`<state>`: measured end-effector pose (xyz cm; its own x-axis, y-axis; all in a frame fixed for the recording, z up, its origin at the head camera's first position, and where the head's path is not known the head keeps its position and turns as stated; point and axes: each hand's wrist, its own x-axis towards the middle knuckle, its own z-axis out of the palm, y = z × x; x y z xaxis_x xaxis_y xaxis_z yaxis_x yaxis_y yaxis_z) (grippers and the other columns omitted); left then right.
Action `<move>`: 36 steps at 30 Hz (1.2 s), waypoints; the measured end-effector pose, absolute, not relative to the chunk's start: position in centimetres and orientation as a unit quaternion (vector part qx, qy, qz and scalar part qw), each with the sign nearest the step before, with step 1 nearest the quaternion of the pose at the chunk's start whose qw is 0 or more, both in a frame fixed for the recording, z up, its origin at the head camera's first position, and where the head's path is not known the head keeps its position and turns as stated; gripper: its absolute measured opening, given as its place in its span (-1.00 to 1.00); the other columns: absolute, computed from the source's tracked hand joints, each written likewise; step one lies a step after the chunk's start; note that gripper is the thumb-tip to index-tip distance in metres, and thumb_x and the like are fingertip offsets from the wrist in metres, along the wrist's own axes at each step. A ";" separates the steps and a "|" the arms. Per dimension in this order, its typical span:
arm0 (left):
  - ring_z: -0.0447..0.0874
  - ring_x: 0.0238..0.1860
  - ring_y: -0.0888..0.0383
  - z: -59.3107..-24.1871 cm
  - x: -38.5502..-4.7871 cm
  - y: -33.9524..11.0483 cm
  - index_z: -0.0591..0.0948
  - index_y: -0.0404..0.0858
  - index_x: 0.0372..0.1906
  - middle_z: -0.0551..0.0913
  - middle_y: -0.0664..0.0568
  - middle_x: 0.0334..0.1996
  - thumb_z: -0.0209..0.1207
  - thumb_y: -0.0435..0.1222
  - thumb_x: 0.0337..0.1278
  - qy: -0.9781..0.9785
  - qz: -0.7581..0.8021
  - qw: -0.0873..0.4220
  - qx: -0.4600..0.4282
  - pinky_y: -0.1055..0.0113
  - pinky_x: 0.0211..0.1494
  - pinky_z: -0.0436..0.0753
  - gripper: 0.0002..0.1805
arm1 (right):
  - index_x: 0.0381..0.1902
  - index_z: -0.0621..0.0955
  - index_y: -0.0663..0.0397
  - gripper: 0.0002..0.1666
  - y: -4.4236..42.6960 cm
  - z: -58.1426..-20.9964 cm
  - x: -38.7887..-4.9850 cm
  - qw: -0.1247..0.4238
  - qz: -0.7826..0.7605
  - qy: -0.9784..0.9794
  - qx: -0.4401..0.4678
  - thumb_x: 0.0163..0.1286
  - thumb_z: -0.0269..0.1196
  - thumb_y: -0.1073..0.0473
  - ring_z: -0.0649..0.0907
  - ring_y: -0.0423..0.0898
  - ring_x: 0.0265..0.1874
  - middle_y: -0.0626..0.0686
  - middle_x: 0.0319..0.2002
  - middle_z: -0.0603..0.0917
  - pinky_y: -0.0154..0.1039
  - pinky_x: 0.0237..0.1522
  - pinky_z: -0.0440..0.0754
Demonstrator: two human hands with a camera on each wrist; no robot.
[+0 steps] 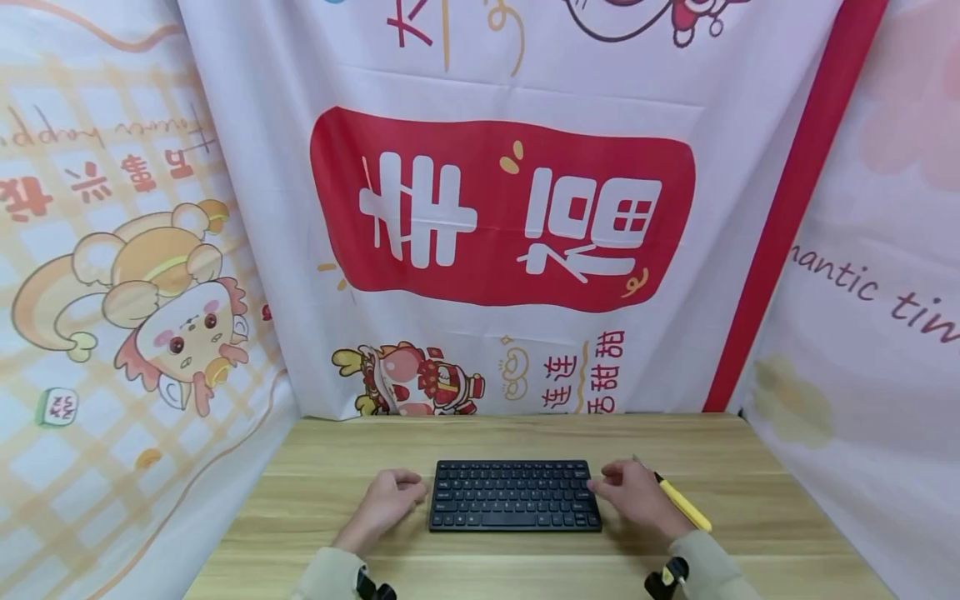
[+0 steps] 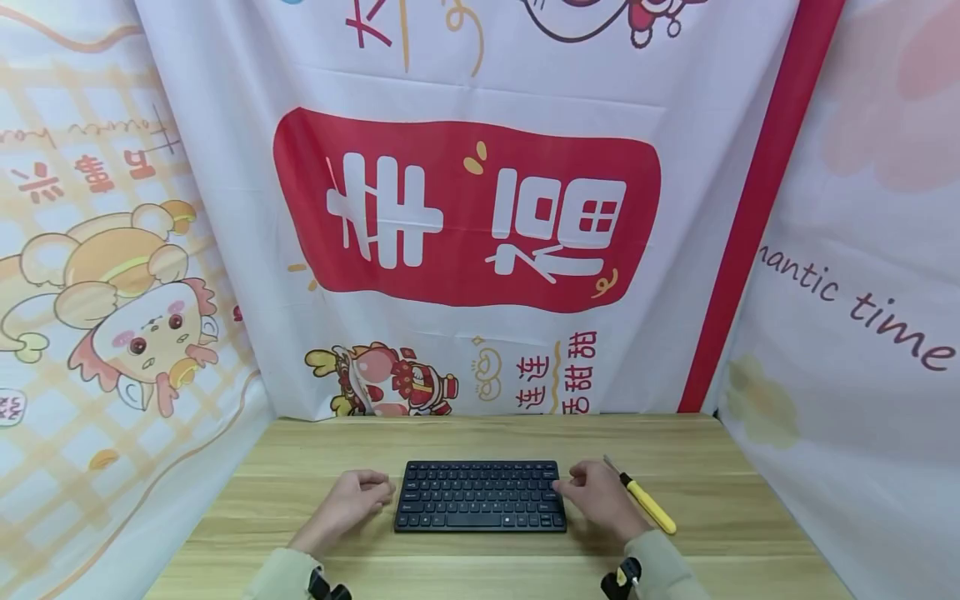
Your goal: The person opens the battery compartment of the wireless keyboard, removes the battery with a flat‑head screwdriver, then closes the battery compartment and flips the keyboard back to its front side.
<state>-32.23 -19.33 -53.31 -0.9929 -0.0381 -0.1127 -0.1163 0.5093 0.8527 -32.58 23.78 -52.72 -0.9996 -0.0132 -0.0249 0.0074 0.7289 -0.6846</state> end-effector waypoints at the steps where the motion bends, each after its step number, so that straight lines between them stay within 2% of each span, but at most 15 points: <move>1: 0.78 -0.05 0.02 -53.4 -32.4 -19.3 0.65 -0.45 0.16 0.80 -0.11 -0.08 0.33 -0.17 0.34 0.861 0.503 0.046 -0.051 0.13 0.02 0.79 -0.52 | 0.17 0.66 0.34 -0.40 23.8 -52.8 -32.7 0.021 -0.378 0.926 0.007 0.43 0.43 -0.05 0.75 -0.05 -0.12 0.10 -0.12 0.79 -0.04 -0.08 0.78; 5: 0.79 -0.12 0.09 -53.6 -32.8 -19.1 0.65 -0.47 0.11 0.79 -0.11 -0.10 0.34 -0.19 0.35 0.836 0.538 0.071 -0.075 0.20 -0.02 0.81 -0.56 | -0.03 0.73 0.28 -0.58 24.0 -53.4 -33.3 0.046 -0.433 0.900 0.028 0.43 0.43 0.00 0.70 -0.08 -0.32 0.10 -0.31 0.77 -0.20 -0.32 0.70; 8: 0.81 -0.10 0.07 -53.6 -33.1 -18.9 0.63 -0.51 0.10 0.77 -0.18 -0.07 0.34 -0.21 0.35 0.828 0.549 0.080 -0.076 0.19 0.02 0.82 -0.56 | -0.13 0.74 0.26 -0.64 24.2 -53.6 -33.8 0.058 -0.461 0.885 0.039 0.42 0.44 0.03 0.70 -0.08 -0.37 0.11 -0.35 0.77 -0.25 -0.37 0.68; 14: 0.81 -0.09 0.06 -54.1 -33.3 -18.6 0.60 -0.55 0.09 0.75 -0.23 -0.04 0.34 -0.20 0.37 0.823 0.558 0.080 -0.067 0.20 0.02 0.82 -0.53 | -0.13 0.74 0.35 -0.63 23.9 -53.6 -33.9 0.075 -0.470 0.878 0.048 0.42 0.44 0.07 0.77 -0.09 -0.37 0.11 -0.34 0.80 -0.20 -0.28 0.80; 20: 0.83 -0.09 0.04 -54.7 -33.5 -18.5 0.59 -0.59 0.08 0.75 -0.28 -0.03 0.34 -0.25 0.35 0.816 0.569 0.083 -0.063 0.19 0.02 0.83 -0.54 | -0.16 0.77 0.32 -0.62 23.4 -53.8 -34.0 0.077 -0.453 0.886 0.054 0.37 0.49 0.04 0.78 -0.10 -0.39 0.07 -0.36 0.81 -0.25 -0.33 0.79; 25: 0.78 -0.19 0.11 -55.1 -33.9 -18.2 0.66 -0.47 -0.03 0.77 -0.16 -0.14 0.42 -0.24 0.26 0.830 0.547 0.088 -0.064 0.26 -0.10 0.82 -0.62 | -0.16 0.78 0.26 -0.62 23.3 -54.1 -34.2 0.080 -0.437 0.893 0.066 0.35 0.50 0.00 0.72 -0.14 -0.42 0.05 -0.34 0.79 -0.30 -0.37 0.74; 30: 0.66 -0.30 0.11 -55.3 -34.3 -17.5 0.68 -0.34 -0.18 0.70 -0.07 -0.27 0.49 -0.20 0.16 0.864 0.495 0.069 -0.063 0.32 -0.27 0.70 -0.69 | -0.12 0.79 0.20 -0.62 23.0 -54.3 -34.6 0.088 -0.416 0.902 0.078 0.39 0.46 -0.03 0.64 -0.14 -0.44 0.02 -0.36 0.74 -0.31 -0.39 0.60; 36: 0.58 -0.29 0.07 -54.9 -34.6 -16.9 0.65 -0.29 -0.23 0.66 -0.07 -0.29 0.48 -0.20 0.18 0.894 0.442 0.041 -0.062 0.30 -0.28 0.54 -0.72 | -0.09 0.80 0.15 -0.63 23.1 -54.4 -35.3 0.093 -0.405 0.907 0.070 0.43 0.43 -0.05 0.62 -0.11 -0.41 0.00 -0.38 0.72 -0.31 -0.37 0.54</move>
<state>-34.63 -16.87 -54.88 -0.9890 -0.0736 -0.1283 -0.1467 0.6020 0.7849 -35.25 23.09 -54.36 -0.9728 0.0518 -0.2256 0.2026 0.6619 -0.7217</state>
